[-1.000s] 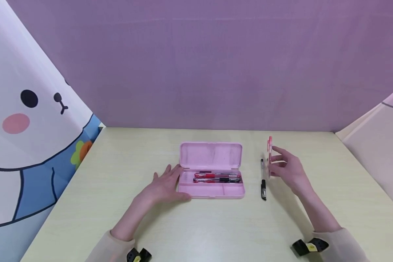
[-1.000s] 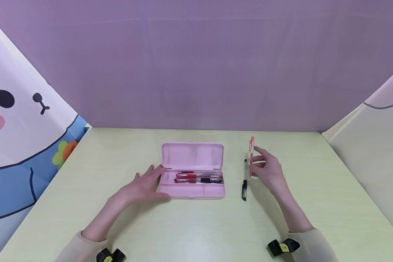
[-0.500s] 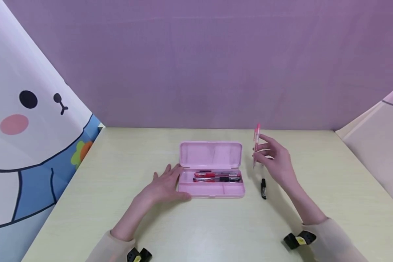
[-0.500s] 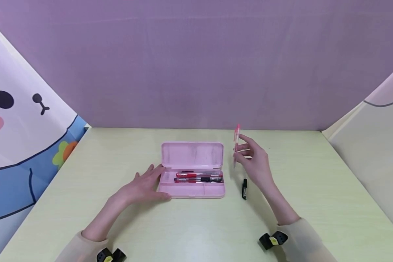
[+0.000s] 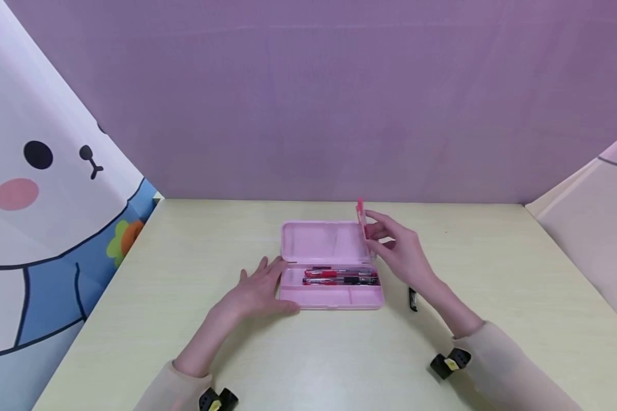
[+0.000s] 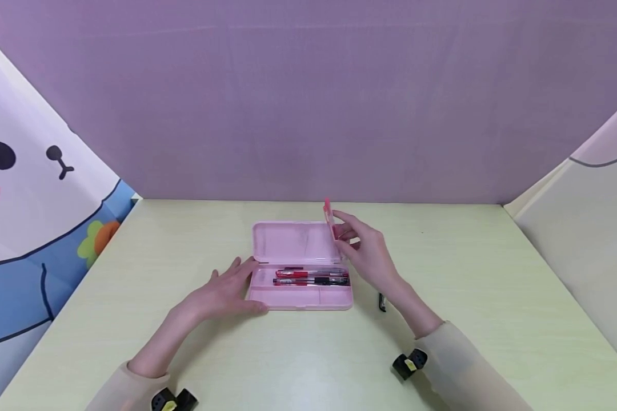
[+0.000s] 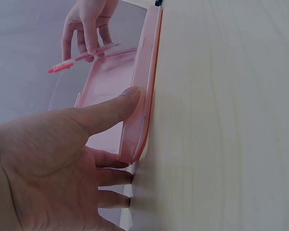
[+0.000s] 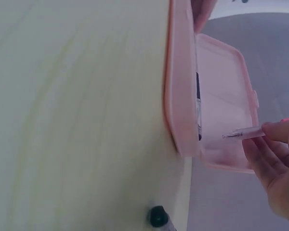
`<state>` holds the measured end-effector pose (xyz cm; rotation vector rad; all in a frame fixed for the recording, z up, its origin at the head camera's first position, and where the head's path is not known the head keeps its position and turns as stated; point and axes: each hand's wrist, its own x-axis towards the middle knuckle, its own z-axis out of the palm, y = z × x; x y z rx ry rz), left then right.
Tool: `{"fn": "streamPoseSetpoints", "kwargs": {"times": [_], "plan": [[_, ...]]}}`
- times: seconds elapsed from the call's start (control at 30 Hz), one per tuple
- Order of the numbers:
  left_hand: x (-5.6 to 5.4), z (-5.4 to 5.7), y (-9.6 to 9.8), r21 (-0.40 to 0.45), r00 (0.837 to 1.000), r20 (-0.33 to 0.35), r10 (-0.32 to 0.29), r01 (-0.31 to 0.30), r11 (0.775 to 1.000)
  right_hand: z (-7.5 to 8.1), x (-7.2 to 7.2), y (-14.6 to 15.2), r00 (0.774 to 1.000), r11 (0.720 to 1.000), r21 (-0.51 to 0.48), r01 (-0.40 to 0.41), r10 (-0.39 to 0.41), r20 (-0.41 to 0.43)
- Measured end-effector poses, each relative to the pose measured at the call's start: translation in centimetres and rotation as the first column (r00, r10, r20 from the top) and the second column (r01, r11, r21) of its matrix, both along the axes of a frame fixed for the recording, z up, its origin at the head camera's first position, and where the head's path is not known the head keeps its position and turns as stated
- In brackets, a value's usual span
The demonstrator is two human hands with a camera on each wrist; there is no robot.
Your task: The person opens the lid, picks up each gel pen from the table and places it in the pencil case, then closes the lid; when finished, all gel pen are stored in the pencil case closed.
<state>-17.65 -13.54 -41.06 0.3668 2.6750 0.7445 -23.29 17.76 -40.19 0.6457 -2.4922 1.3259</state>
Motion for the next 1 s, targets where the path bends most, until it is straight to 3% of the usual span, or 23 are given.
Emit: {"fn": "streamPoseSetpoints", "kwargs": {"times": [0.2,0.4,0.7,1.0], "plan": [[0.0,0.1,0.1,-0.004,1.0,0.002,0.007,-0.007,1.0,-0.3,-0.1,-1.2,0.996,0.987,0.139,-0.081,0.085,-0.022],[0.0,0.0,0.1,-0.001,1.0,0.006,0.008,-0.008,1.0,-0.2,0.0,-2.0,0.98,0.95,0.262,-0.168,0.19,-0.057],[-0.1,-0.1,0.0,0.0,1.0,0.0,-0.001,0.001,1.0,-0.3,0.3,-2.7,0.969,0.844,0.521,-0.128,0.219,-0.117],[-0.1,-0.1,0.0,-0.005,1.0,0.001,0.001,-0.001,1.0,-0.6,0.3,-3.3,0.952,0.747,0.656,-0.107,0.266,-0.148]]}}
